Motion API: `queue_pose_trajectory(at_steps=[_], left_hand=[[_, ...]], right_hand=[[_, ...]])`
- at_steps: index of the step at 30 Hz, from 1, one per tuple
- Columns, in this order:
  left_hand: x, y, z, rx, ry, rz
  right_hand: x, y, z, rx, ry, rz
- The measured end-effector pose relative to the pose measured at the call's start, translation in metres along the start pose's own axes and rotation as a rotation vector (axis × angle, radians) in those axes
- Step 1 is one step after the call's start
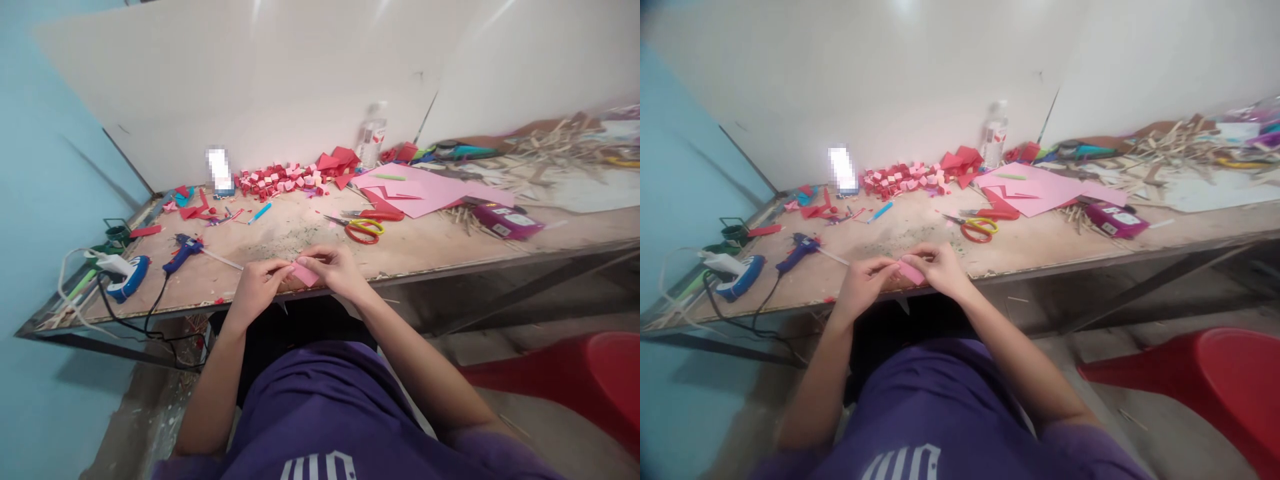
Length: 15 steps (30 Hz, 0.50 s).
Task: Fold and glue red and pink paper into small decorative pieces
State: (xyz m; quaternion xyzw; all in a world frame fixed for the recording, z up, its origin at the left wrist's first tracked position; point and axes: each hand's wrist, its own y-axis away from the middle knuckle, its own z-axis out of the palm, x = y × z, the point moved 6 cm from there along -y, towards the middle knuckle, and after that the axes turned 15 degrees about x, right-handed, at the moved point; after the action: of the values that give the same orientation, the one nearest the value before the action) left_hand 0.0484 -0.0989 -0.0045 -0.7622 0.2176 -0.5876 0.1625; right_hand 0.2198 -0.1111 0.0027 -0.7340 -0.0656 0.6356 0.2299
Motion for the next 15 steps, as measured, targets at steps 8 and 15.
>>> queue_pose_trajectory(at_steps=[8, 15], left_hand=[[-0.0019, -0.0009, -0.0056, 0.057, 0.044, -0.04], [-0.0019, -0.004, -0.0056, 0.07, 0.082, -0.009]], right_hand=[[0.0061, 0.0027, 0.0022, -0.071, 0.002, 0.066], [0.0054, 0.0069, 0.0091, -0.182, 0.085, 0.011]])
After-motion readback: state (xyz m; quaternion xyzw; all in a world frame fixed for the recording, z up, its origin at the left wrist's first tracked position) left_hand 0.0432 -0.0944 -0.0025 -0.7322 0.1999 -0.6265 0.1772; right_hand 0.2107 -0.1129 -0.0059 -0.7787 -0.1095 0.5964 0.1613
